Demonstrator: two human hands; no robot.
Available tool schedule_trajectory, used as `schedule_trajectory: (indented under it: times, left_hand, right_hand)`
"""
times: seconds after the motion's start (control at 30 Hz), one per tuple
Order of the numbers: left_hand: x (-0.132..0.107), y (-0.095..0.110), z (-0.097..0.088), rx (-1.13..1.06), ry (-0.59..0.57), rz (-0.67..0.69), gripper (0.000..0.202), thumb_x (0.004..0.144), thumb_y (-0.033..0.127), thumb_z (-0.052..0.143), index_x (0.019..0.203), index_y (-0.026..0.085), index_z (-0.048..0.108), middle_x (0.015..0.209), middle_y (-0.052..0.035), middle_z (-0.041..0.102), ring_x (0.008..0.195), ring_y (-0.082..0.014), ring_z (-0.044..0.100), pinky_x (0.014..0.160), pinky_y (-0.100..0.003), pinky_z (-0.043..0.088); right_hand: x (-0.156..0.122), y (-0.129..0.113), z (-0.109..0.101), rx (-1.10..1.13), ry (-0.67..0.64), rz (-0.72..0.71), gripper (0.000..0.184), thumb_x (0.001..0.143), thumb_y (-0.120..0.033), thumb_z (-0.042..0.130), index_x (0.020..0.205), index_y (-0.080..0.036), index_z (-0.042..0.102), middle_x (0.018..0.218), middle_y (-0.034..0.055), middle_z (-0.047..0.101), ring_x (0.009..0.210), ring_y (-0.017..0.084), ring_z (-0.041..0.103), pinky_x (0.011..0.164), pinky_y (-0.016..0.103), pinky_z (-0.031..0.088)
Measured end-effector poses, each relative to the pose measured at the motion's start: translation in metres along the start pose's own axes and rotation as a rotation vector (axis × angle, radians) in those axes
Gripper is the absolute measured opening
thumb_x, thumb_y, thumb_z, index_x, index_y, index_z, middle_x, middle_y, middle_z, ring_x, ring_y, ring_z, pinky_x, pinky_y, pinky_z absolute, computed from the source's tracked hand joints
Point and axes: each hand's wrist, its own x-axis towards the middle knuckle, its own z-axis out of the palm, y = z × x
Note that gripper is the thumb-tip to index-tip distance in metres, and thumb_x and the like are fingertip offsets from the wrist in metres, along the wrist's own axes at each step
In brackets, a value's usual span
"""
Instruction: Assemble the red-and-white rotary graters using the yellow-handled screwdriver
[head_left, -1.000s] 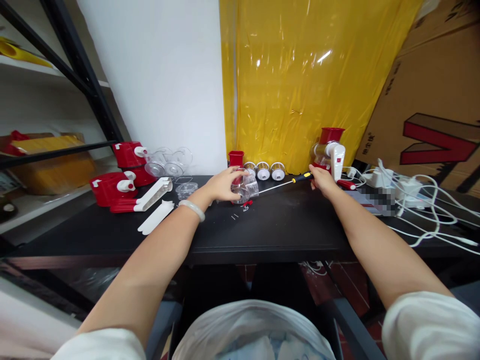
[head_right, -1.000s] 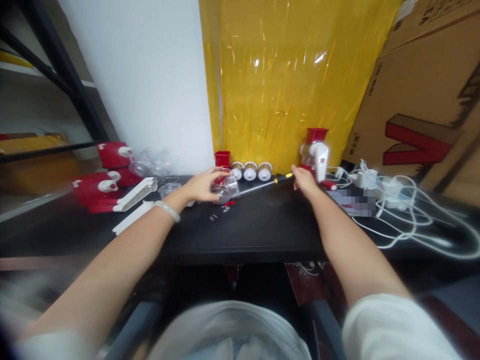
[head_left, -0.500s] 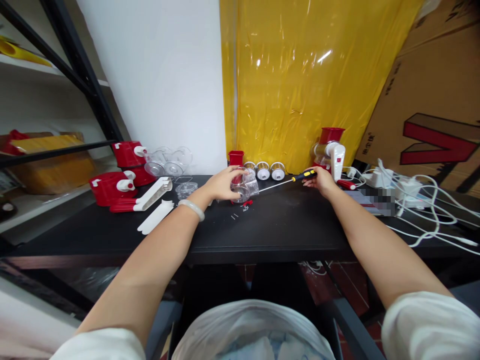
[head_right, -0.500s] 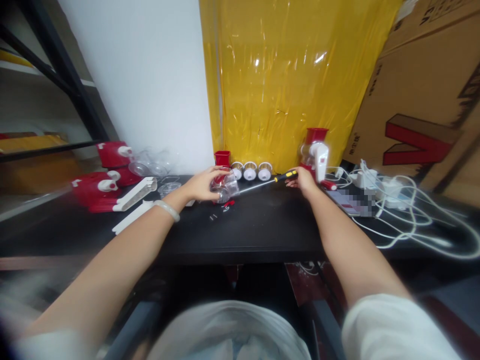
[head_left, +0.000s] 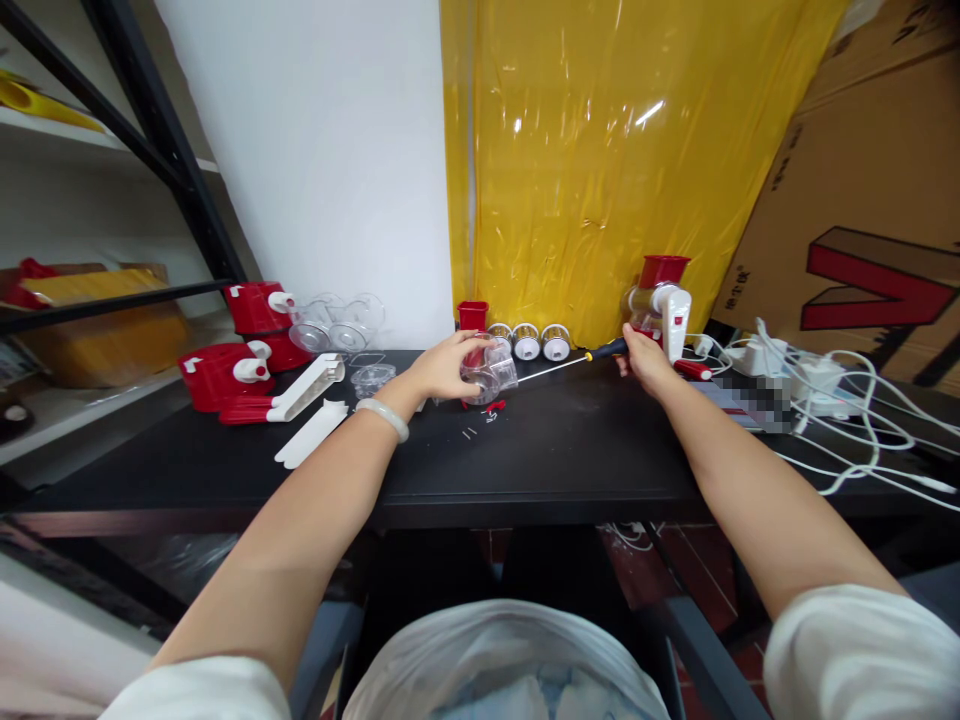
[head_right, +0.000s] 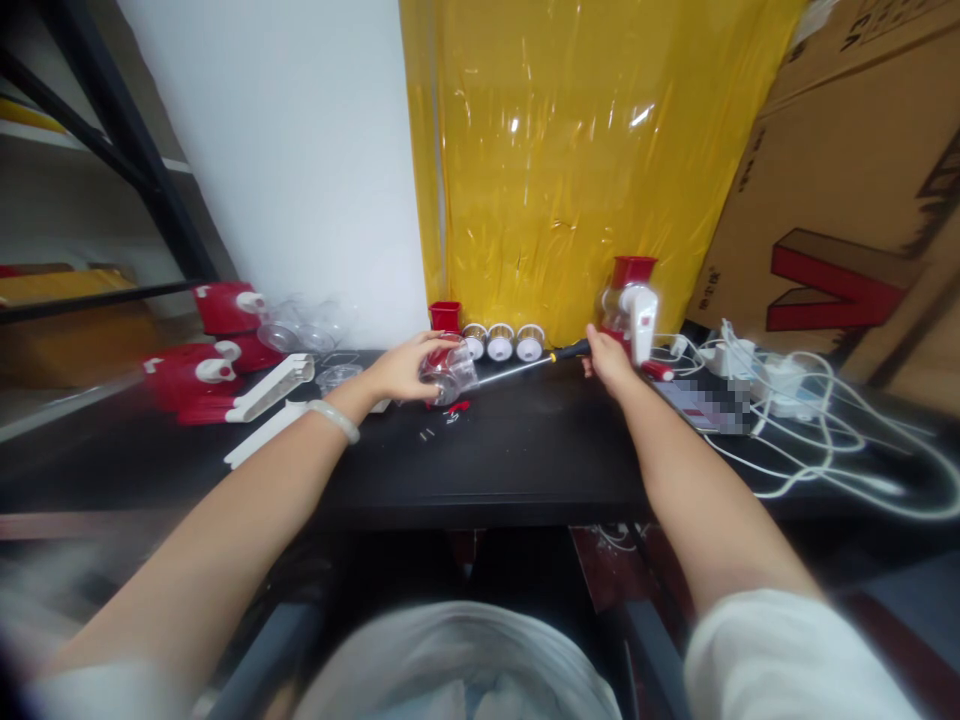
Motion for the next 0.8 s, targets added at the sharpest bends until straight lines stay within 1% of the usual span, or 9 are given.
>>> schedule_trajectory:
  times: [0.07, 0.17, 0.23, 0.3, 0.43, 0.57, 0.7, 0.73, 0.8]
  left_hand:
    - [0.000, 0.000, 0.000, -0.005, 0.004, 0.001, 0.079, 0.062, 0.031, 0.071, 0.137, 0.028, 0.048, 0.143, -0.0089, 0.042, 0.133, -0.0314, 0.043, 0.109, -0.045, 0.039]
    - [0.000, 0.000, -0.001, -0.011, 0.011, 0.003, 0.078, 0.062, 0.030, 0.071, 0.137, 0.027, 0.049, 0.143, -0.0090, 0.042, 0.133, -0.0311, 0.043, 0.109, -0.045, 0.039]
    - [0.000, 0.001, -0.001, -0.011, 0.014, 0.007, 0.078, 0.062, 0.031, 0.071, 0.137, 0.027, 0.049, 0.142, -0.0089, 0.043, 0.132, -0.0311, 0.044, 0.109, -0.045, 0.039]
    - [0.000, 0.001, 0.000, -0.014, 0.018, 0.005, 0.078, 0.062, 0.031, 0.071, 0.137, 0.027, 0.049, 0.142, -0.0089, 0.043, 0.132, -0.0313, 0.044, 0.109, -0.045, 0.039]
    - [0.001, 0.002, -0.001, -0.019, 0.012, -0.006, 0.078, 0.062, 0.030, 0.071, 0.137, 0.026, 0.049, 0.142, -0.0092, 0.043, 0.133, -0.0319, 0.043, 0.109, -0.045, 0.040]
    - [0.001, 0.001, -0.001, -0.023, 0.018, 0.010, 0.077, 0.061, 0.029, 0.071, 0.136, 0.026, 0.050, 0.142, -0.0091, 0.043, 0.133, -0.0315, 0.043, 0.110, -0.045, 0.038]
    - [0.000, -0.001, 0.000, -0.019, 0.025, 0.016, 0.078, 0.061, 0.030, 0.071, 0.136, 0.026, 0.049, 0.142, -0.0091, 0.043, 0.133, -0.0311, 0.043, 0.110, -0.044, 0.039]
    - [0.000, 0.000, 0.000, -0.019, 0.024, 0.013, 0.079, 0.061, 0.030, 0.071, 0.137, 0.026, 0.049, 0.142, -0.0092, 0.043, 0.133, -0.0310, 0.043, 0.110, -0.044, 0.039]
    - [0.000, 0.001, 0.000, -0.021, 0.022, 0.008, 0.079, 0.061, 0.029, 0.071, 0.137, 0.026, 0.049, 0.142, -0.0093, 0.043, 0.133, -0.0308, 0.043, 0.110, -0.044, 0.039]
  right_hand:
    - [-0.001, -0.004, 0.002, 0.023, 0.000, 0.080, 0.039, 0.092, -0.054, 0.041, 0.082, -0.020, 0.056, 0.048, 0.0014, 0.058, 0.036, 0.014, 0.053, 0.038, 0.024, 0.041]
    - [-0.004, -0.009, 0.004, 0.126, -0.057, 0.169, 0.031, 0.094, -0.038, 0.033, 0.093, -0.019, 0.057, 0.060, 0.0035, 0.067, 0.044, 0.016, 0.063, 0.040, 0.023, 0.044]
    - [-0.006, -0.012, 0.004, 0.183, -0.068, 0.159, 0.025, 0.090, -0.029, 0.034, 0.098, -0.020, 0.056, 0.067, 0.0024, 0.069, 0.049, 0.016, 0.067, 0.042, 0.022, 0.045]
    - [-0.007, -0.013, 0.004, 0.205, -0.056, 0.134, 0.021, 0.088, -0.026, 0.037, 0.098, -0.021, 0.055, 0.069, 0.0010, 0.069, 0.050, 0.016, 0.067, 0.043, 0.022, 0.046]
    - [-0.005, -0.010, 0.003, 0.194, -0.060, 0.090, 0.015, 0.091, -0.034, 0.043, 0.095, -0.022, 0.051, 0.060, -0.0008, 0.066, 0.044, 0.013, 0.063, 0.044, 0.020, 0.045]
    - [-0.002, -0.004, 0.002, 0.169, -0.039, 0.034, 0.027, 0.089, -0.048, 0.054, 0.083, -0.023, 0.049, 0.048, -0.0039, 0.057, 0.037, 0.011, 0.053, 0.040, 0.019, 0.042]
    - [-0.001, -0.003, 0.001, 0.085, 0.021, -0.061, 0.035, 0.086, -0.055, 0.058, 0.073, -0.023, 0.049, 0.041, -0.0048, 0.047, 0.033, 0.011, 0.044, 0.035, 0.022, 0.039]
    - [-0.001, -0.004, 0.001, 0.069, 0.040, -0.050, 0.036, 0.086, -0.056, 0.056, 0.073, -0.023, 0.050, 0.041, -0.0042, 0.047, 0.033, 0.011, 0.044, 0.035, 0.023, 0.039]
    - [-0.001, -0.007, 0.002, 0.070, 0.082, 0.032, 0.037, 0.090, -0.054, 0.048, 0.072, -0.022, 0.051, 0.041, -0.0022, 0.049, 0.033, 0.013, 0.047, 0.035, 0.024, 0.040]
